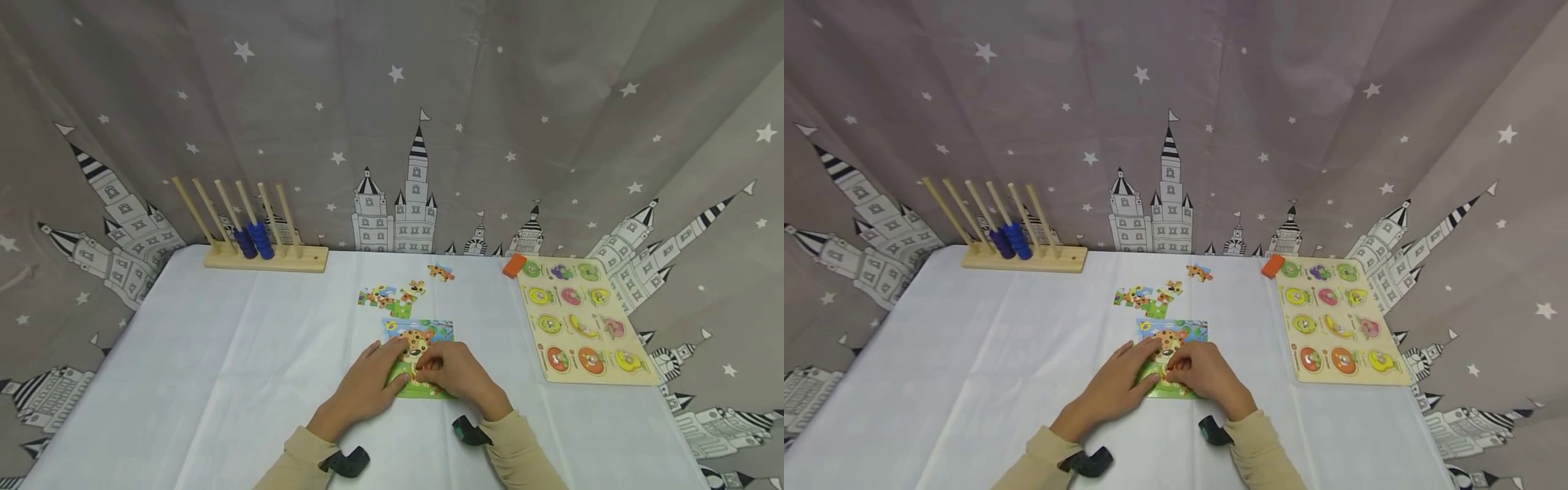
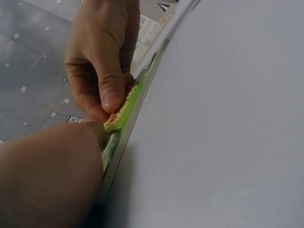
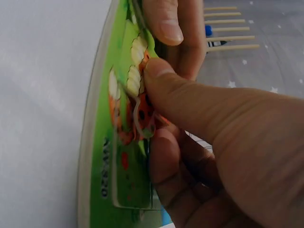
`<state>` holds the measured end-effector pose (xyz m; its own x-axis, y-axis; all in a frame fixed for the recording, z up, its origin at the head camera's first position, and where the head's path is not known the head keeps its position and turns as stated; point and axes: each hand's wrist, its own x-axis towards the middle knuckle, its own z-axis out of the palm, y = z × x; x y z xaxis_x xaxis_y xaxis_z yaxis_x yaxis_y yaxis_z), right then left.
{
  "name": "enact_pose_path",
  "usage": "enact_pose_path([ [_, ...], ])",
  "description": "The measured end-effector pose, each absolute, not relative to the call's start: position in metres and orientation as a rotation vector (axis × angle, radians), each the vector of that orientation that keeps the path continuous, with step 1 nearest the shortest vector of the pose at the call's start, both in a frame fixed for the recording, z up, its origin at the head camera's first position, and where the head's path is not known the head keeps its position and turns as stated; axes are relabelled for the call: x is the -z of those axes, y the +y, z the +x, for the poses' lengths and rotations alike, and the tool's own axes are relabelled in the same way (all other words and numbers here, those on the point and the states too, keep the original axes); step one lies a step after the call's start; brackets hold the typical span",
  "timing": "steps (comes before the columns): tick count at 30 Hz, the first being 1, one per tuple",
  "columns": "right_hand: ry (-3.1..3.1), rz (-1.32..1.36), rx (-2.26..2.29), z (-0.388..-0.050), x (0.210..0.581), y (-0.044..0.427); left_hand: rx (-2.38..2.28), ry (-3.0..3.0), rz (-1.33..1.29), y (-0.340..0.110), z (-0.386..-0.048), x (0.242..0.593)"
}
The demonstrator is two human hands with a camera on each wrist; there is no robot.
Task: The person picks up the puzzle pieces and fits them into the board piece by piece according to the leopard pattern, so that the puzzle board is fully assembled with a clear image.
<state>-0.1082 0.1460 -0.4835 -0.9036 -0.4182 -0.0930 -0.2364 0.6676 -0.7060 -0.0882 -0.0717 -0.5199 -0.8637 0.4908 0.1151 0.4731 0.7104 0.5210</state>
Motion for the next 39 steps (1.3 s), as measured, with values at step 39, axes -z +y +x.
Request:
enact_pose_path([
  [39,2.659,-0.602,0.898,-0.1105,0.4849,0.1461,-0.619,3.03,0.633,-0.0696,-0.0897,0.5249],
])
